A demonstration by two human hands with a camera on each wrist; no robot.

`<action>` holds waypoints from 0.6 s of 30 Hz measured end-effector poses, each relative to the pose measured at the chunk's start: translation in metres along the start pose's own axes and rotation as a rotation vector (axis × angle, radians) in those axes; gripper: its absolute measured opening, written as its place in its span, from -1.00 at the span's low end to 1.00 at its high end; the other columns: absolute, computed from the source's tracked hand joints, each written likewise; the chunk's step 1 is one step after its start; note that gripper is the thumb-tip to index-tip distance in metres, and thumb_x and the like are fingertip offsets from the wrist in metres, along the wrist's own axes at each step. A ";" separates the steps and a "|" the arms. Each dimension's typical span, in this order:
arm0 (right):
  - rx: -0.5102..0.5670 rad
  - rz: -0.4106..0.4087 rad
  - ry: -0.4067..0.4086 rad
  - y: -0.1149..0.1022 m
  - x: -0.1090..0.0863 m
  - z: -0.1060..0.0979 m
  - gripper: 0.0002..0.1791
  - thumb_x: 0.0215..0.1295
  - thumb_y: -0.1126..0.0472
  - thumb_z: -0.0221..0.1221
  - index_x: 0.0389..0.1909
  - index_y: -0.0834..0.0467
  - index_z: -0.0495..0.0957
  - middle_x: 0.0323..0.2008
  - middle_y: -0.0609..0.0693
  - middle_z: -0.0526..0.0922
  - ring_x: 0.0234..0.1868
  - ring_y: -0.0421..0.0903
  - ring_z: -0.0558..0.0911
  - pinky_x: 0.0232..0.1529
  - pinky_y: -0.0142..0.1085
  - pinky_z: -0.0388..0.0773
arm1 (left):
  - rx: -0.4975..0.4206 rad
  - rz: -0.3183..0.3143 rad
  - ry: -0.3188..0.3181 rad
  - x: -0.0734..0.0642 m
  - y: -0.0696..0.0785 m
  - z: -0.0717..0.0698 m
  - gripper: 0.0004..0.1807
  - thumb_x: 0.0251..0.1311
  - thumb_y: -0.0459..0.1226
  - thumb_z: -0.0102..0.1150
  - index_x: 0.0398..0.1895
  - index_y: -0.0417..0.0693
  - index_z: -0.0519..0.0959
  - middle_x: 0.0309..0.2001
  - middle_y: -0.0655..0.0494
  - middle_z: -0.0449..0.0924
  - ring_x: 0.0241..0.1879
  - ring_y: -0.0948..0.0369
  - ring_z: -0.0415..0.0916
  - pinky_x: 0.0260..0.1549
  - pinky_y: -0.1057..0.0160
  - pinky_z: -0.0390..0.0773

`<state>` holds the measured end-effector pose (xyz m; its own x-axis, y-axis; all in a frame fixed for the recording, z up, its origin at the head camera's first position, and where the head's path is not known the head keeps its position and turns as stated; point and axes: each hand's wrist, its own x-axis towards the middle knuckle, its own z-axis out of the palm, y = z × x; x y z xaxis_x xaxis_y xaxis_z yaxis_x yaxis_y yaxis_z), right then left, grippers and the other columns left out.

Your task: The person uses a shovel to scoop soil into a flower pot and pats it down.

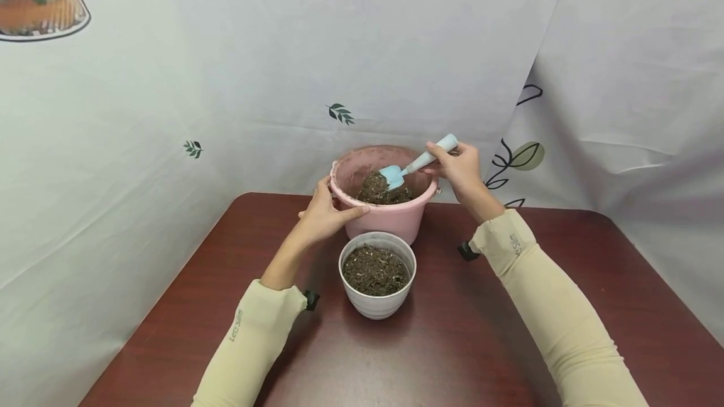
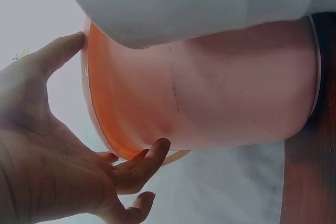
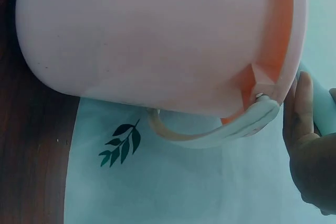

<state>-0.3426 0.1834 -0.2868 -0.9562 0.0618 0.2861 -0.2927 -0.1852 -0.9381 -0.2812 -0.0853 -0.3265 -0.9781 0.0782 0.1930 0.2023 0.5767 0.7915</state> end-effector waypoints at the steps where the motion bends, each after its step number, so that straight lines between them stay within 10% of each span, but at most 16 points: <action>1: 0.004 0.004 0.003 0.001 -0.001 -0.001 -0.77 0.28 0.23 0.32 -0.29 0.32 0.53 -0.48 0.04 0.69 -0.51 -0.10 0.74 -0.41 -0.32 0.66 | 0.005 -0.002 0.000 0.000 0.000 0.000 0.22 -0.03 0.14 0.46 0.52 -0.17 -0.06 0.41 -0.24 0.15 0.43 -0.09 0.12 0.20 -0.53 -0.32; 18: 0.186 0.047 0.030 -0.016 -0.015 -0.012 -0.80 0.23 0.26 0.36 -0.33 0.28 0.55 -0.47 0.08 0.69 -0.48 -0.08 0.74 -0.38 -0.30 0.67 | 0.135 -0.045 -0.043 -0.008 0.005 -0.022 0.29 0.06 0.32 0.27 0.54 -0.26 -0.20 0.46 -0.31 -0.06 0.44 -0.21 0.02 0.21 -0.44 -0.18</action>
<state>-0.3235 0.1968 -0.2786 -0.9692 0.0772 0.2340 -0.2459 -0.3664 -0.8974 -0.2718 -0.1012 -0.3116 -0.9878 0.0829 0.1320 0.1527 0.6842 0.7132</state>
